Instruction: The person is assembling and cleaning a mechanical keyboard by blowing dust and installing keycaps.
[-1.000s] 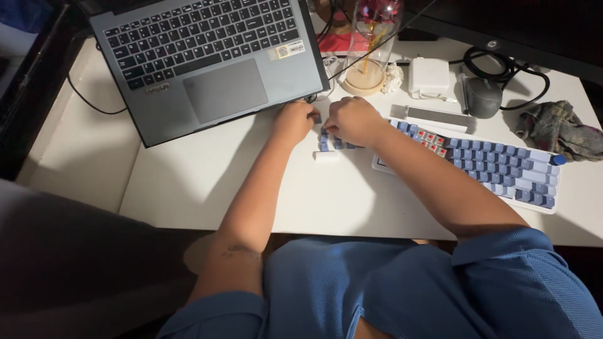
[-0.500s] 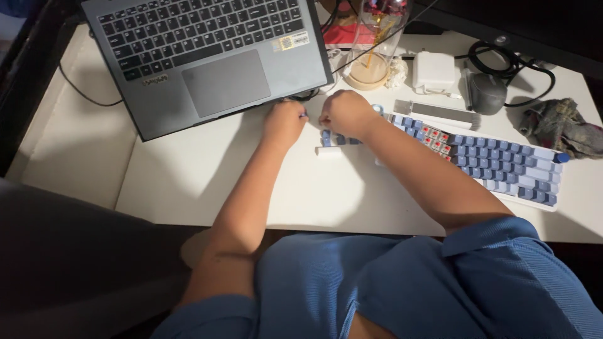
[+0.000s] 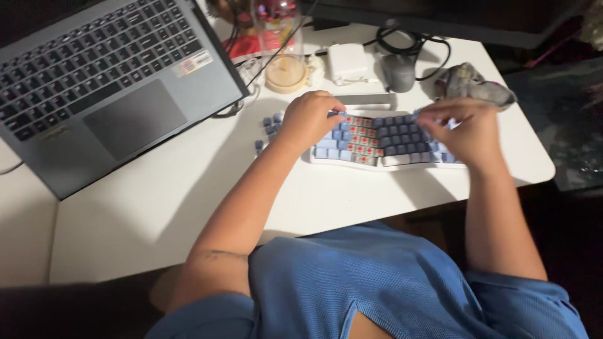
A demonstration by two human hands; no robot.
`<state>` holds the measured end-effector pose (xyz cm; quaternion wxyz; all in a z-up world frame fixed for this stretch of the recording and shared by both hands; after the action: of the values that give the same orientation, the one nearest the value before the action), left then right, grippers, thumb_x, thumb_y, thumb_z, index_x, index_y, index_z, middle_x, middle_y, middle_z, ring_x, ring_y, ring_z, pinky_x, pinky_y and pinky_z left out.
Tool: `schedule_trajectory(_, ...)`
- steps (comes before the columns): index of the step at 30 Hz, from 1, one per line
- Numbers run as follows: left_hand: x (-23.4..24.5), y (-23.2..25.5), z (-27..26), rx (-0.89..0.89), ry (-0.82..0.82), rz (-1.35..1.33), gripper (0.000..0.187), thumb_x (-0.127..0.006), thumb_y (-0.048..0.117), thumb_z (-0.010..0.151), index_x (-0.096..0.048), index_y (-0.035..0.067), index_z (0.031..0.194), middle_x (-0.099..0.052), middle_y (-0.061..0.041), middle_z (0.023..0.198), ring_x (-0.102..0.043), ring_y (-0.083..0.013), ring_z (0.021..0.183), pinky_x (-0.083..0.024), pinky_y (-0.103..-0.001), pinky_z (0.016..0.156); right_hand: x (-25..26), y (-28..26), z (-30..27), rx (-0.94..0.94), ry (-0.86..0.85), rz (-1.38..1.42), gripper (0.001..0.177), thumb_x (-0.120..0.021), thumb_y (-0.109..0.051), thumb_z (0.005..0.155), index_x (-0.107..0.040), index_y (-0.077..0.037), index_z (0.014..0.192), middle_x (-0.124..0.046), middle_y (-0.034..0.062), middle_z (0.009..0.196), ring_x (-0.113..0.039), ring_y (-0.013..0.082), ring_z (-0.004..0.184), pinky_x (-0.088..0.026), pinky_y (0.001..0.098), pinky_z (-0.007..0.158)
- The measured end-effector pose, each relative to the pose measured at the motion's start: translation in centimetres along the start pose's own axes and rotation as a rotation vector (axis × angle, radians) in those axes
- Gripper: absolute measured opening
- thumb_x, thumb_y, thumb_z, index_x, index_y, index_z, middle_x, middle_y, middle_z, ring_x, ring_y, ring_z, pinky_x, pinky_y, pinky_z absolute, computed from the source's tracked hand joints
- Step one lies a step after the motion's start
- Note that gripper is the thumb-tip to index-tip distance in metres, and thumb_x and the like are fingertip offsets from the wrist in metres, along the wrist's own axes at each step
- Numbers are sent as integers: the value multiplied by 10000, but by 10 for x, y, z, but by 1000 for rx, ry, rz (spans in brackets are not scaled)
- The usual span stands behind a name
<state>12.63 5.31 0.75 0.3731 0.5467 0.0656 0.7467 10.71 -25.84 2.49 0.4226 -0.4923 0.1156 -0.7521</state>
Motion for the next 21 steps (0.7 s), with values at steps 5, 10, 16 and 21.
schedule_trajectory(5, -30, -2, 23, -68, -42, 47, 153, -830, 210, 753, -809, 127, 880, -756, -57, 910, -692, -282, 924, -536, -425, 823, -26, -8, -15, 2, -73, 13, 172, -861, -114, 833, -812, -78, 994, -784, 74, 1024, -733, 178, 914, -588, 311, 772)
schedule_trajectory(10, -30, 1, 28, -62, -48, 122, 135, -854, 192, 698, -822, 142, 820, -767, -44, 865, -683, -281, 933, -524, -438, 851, -60, -16, 5, 207, -161, 24, 165, -854, -110, 792, -819, -85, 951, -780, 61, 1009, -734, 217, 926, -580, 336, 851)
schedule_trajectory(16, -35, -3, 33, -3, -87, 169, 120, -858, 196, 693, -827, 164, 804, -765, -49, 840, -692, -277, 919, -521, -445, 844, -82, -13, 20, 272, -194, -116, 152, -827, -115, 768, -820, -75, 915, -779, 59, 980, -707, 264, 874, -565, 370, 850)
schedule_trajectory(21, -42, -15, 39, 62, -133, 176, 55, -809, 232, 768, -819, 178, 774, -757, -40, 780, -726, -262, 801, -545, -439, 778, -80, -14, 21, 255, -168, -108, 143, -823, -119, 778, -816, -72, 913, -777, 55, 980, -702, 266, 863, -566, 373, 841)
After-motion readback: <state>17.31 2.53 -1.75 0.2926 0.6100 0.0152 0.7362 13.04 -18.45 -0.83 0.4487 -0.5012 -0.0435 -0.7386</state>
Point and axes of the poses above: each hand's wrist, its own z-axis towards the middle knuckle, its own x-axis out of the back of the hand, y = z × x, the point moved 2 cm from there along z, towards the middle knuckle
